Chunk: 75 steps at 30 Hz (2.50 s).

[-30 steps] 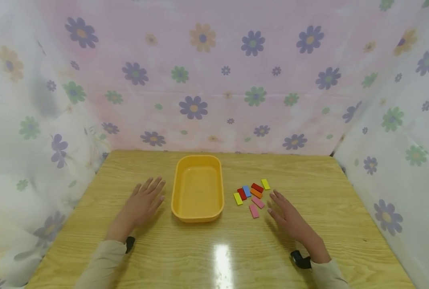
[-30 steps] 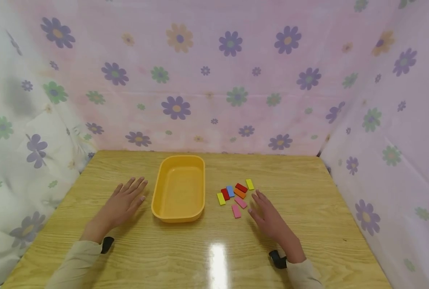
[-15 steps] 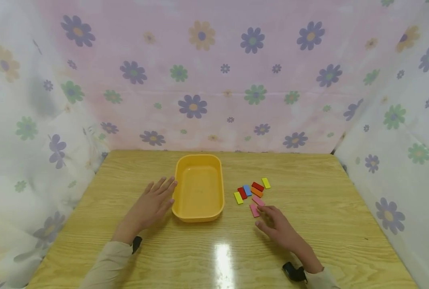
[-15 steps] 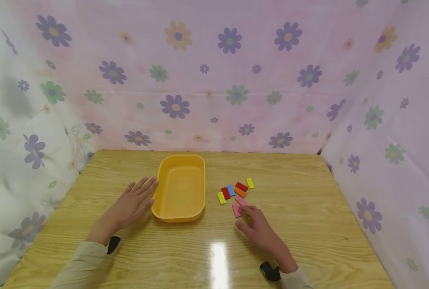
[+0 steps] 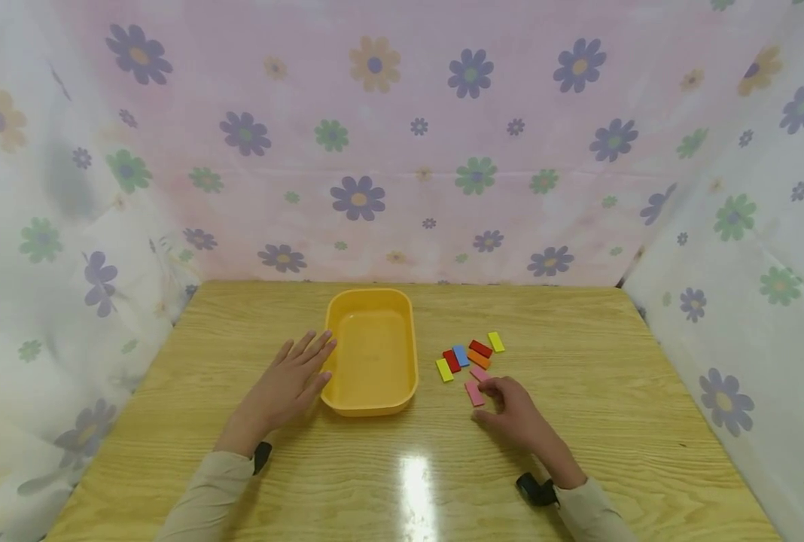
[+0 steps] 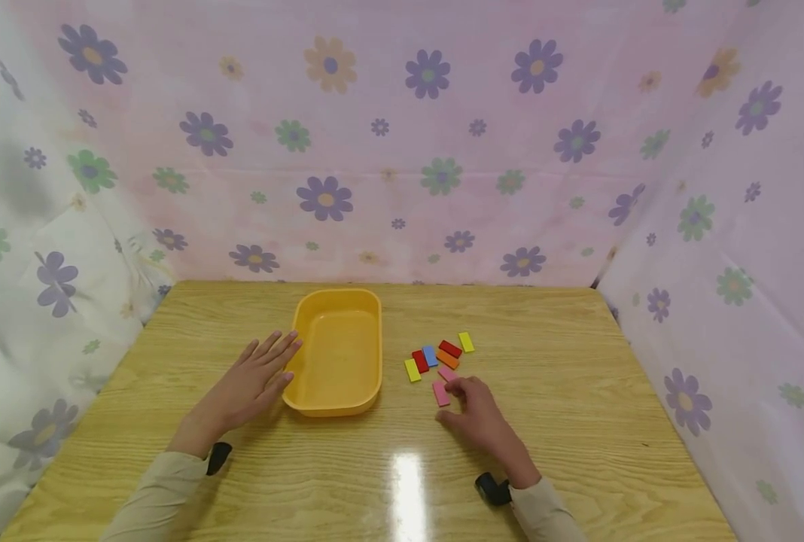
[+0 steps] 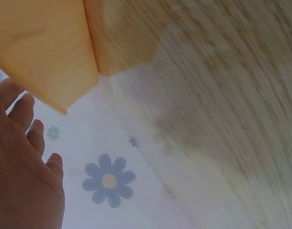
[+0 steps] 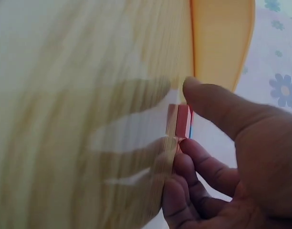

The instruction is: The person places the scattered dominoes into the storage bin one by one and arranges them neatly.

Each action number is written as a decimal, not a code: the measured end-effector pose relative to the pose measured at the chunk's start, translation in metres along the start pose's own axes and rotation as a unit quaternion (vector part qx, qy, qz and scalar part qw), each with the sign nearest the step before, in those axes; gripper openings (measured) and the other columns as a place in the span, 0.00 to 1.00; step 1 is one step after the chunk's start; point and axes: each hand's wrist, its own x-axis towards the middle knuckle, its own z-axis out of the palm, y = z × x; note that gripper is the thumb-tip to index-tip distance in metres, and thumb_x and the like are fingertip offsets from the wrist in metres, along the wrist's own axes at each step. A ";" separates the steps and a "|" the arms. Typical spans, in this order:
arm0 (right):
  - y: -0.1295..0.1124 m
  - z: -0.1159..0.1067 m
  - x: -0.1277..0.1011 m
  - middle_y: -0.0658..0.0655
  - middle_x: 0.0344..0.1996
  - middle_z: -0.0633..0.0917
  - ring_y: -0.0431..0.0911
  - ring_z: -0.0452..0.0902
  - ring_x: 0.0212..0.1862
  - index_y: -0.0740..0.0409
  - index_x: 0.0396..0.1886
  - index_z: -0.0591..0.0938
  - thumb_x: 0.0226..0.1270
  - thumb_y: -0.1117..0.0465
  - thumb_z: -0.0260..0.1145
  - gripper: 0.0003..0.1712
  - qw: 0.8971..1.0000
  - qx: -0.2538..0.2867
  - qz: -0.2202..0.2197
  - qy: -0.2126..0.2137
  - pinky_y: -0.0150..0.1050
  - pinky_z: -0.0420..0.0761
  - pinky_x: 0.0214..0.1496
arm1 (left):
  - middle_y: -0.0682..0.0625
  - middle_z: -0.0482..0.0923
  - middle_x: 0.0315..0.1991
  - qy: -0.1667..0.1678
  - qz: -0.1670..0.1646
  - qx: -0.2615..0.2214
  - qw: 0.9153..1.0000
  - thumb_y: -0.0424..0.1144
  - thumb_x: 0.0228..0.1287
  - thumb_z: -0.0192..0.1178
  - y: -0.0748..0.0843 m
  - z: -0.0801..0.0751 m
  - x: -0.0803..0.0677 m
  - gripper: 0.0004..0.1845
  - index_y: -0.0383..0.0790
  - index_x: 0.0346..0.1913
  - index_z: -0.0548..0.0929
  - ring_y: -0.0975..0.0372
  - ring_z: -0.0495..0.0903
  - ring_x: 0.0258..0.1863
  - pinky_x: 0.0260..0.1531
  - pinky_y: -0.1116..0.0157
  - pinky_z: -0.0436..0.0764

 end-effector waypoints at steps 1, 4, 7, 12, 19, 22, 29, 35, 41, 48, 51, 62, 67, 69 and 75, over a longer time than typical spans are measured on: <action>0.000 0.000 0.001 0.57 0.44 0.81 0.45 0.72 0.43 0.66 0.52 0.83 0.59 0.61 0.78 0.23 1.000 -0.002 0.000 -0.001 0.36 0.77 0.46 | 0.46 0.52 0.81 0.000 0.000 -0.001 1.000 0.49 0.82 0.47 0.000 0.001 0.000 0.32 0.40 0.80 0.57 0.46 0.47 0.81 0.78 0.40 0.44; 0.000 0.001 0.004 0.56 0.42 0.81 0.46 0.72 0.43 0.64 0.49 0.84 0.58 0.61 0.79 0.21 1.000 -0.006 0.005 0.001 0.37 0.76 0.46 | 0.46 0.52 0.81 -0.001 -0.003 0.000 1.000 0.50 0.82 0.47 0.000 0.002 0.000 0.32 0.39 0.80 0.58 0.47 0.47 0.81 0.78 0.40 0.44; 0.000 0.001 0.007 0.55 0.42 0.81 0.46 0.76 0.45 0.62 0.46 0.85 0.59 0.63 0.78 0.17 1.000 -0.005 0.012 0.003 0.39 0.78 0.48 | 0.46 0.52 0.81 -0.001 -0.004 0.002 1.000 0.51 0.82 0.45 0.000 0.003 0.000 0.32 0.39 0.80 0.58 0.46 0.48 0.81 0.78 0.39 0.45; 0.004 -0.003 0.010 0.55 0.42 0.83 0.47 0.77 0.44 0.62 0.45 0.85 0.63 0.67 0.74 0.12 1.000 -0.012 0.014 0.004 0.41 0.80 0.49 | 0.45 0.52 0.81 0.003 -0.003 0.002 1.000 0.50 0.82 0.45 0.000 0.004 0.001 0.32 0.38 0.80 0.58 0.44 0.50 0.81 0.77 0.39 0.46; 0.005 -0.008 0.011 0.57 0.42 0.85 0.46 0.77 0.41 0.62 0.43 0.87 0.60 0.67 0.76 0.11 1.000 -0.012 0.016 0.015 0.37 0.80 0.45 | 0.47 0.51 0.82 0.005 -0.008 -0.002 1.000 0.52 0.82 0.45 -0.002 0.005 0.000 0.33 0.40 0.81 0.57 0.47 0.48 0.81 0.78 0.40 0.45; 0.004 -0.010 0.012 0.56 0.40 0.85 0.45 0.76 0.40 0.62 0.41 0.86 0.61 0.67 0.76 0.10 1.000 -0.018 0.013 0.010 0.37 0.80 0.43 | 0.47 0.52 0.82 0.005 -0.009 -0.006 1.000 0.52 0.82 0.45 -0.002 0.005 0.000 0.33 0.41 0.81 0.57 0.48 0.48 0.81 0.78 0.40 0.45; 0.007 -0.012 0.012 0.55 0.39 0.84 0.45 0.78 0.40 0.63 0.42 0.84 0.62 0.67 0.73 0.10 1.000 -0.003 0.003 -0.006 0.35 0.80 0.42 | 0.48 0.51 0.82 -0.001 -0.007 -0.012 1.000 0.52 0.82 0.45 -0.003 0.006 0.000 0.33 0.41 0.81 0.56 0.49 0.48 0.82 0.78 0.40 0.44; 0.008 -0.014 0.011 0.56 0.37 0.84 0.45 0.79 0.39 0.65 0.43 0.83 0.62 0.69 0.71 0.10 0.999 0.035 -0.008 -0.004 0.33 0.82 0.40 | 0.47 0.50 0.82 -0.005 -0.008 -0.021 1.000 0.52 0.82 0.44 -0.002 0.006 -0.001 0.33 0.41 0.81 0.55 0.49 0.48 0.82 0.79 0.42 0.43; 0.007 -0.014 0.012 0.56 0.36 0.84 0.44 0.80 0.39 0.65 0.43 0.83 0.62 0.70 0.71 0.10 0.998 0.059 -0.032 -0.008 0.33 0.85 0.43 | 0.46 0.50 0.82 -0.003 -0.009 -0.020 1.000 0.51 0.83 0.44 -0.002 0.007 0.000 0.33 0.39 0.81 0.55 0.49 0.47 0.82 0.79 0.42 0.44; 0.007 -0.012 0.013 0.59 0.40 0.84 0.48 0.82 0.43 0.65 0.45 0.82 0.63 0.72 0.70 0.11 0.993 0.104 -0.059 -0.013 0.34 0.87 0.46 | 0.46 0.51 0.82 0.006 -0.004 -0.015 1.000 0.50 0.82 0.44 -0.002 0.008 0.000 0.32 0.38 0.80 0.56 0.48 0.49 0.81 0.78 0.41 0.46; 0.008 -0.010 0.014 0.61 0.41 0.84 0.49 0.82 0.45 0.66 0.45 0.82 0.63 0.73 0.69 0.11 0.988 0.134 -0.071 -0.004 0.34 0.87 0.48 | 0.46 0.51 0.82 0.005 -0.003 -0.011 1.000 0.50 0.82 0.44 -0.002 0.008 0.000 0.33 0.38 0.81 0.56 0.47 0.49 0.81 0.78 0.41 0.46; 0.002 -0.001 0.019 0.63 0.47 0.83 0.41 0.80 0.48 0.68 0.46 0.83 0.64 0.74 0.68 0.11 0.968 0.219 -0.121 0.003 0.30 0.84 0.55 | 0.45 0.51 0.82 0.001 -0.006 -0.008 1.000 0.50 0.82 0.44 0.001 0.006 0.001 0.33 0.38 0.80 0.56 0.48 0.49 0.81 0.79 0.42 0.46; 0.000 0.004 0.024 0.63 0.45 0.84 0.41 0.82 0.48 0.66 0.46 0.83 0.64 0.73 0.69 0.11 0.963 0.223 -0.149 0.009 0.31 0.84 0.56 | 0.45 0.51 0.81 -0.003 -0.006 -0.004 1.000 0.50 0.82 0.44 0.001 0.005 0.001 0.33 0.38 0.81 0.56 0.47 0.49 0.81 0.79 0.42 0.47; -0.002 0.007 0.027 0.62 0.44 0.84 0.41 0.82 0.47 0.65 0.46 0.84 0.64 0.73 0.70 0.11 0.962 0.224 -0.156 0.011 0.31 0.84 0.56 | 0.45 0.51 0.81 -0.002 -0.005 -0.004 1.000 0.50 0.82 0.44 0.001 0.005 0.002 0.33 0.38 0.81 0.56 0.48 0.49 0.81 0.79 0.42 0.46; -0.010 0.012 0.036 0.60 0.42 0.85 0.40 0.83 0.47 0.65 0.45 0.84 0.64 0.73 0.70 0.10 0.957 0.235 -0.168 0.013 0.33 0.84 0.56 | 0.45 0.51 0.82 0.003 -0.002 -0.003 1.000 0.51 0.82 0.44 -0.001 0.007 0.003 0.33 0.38 0.81 0.55 0.47 0.49 0.81 0.79 0.42 0.47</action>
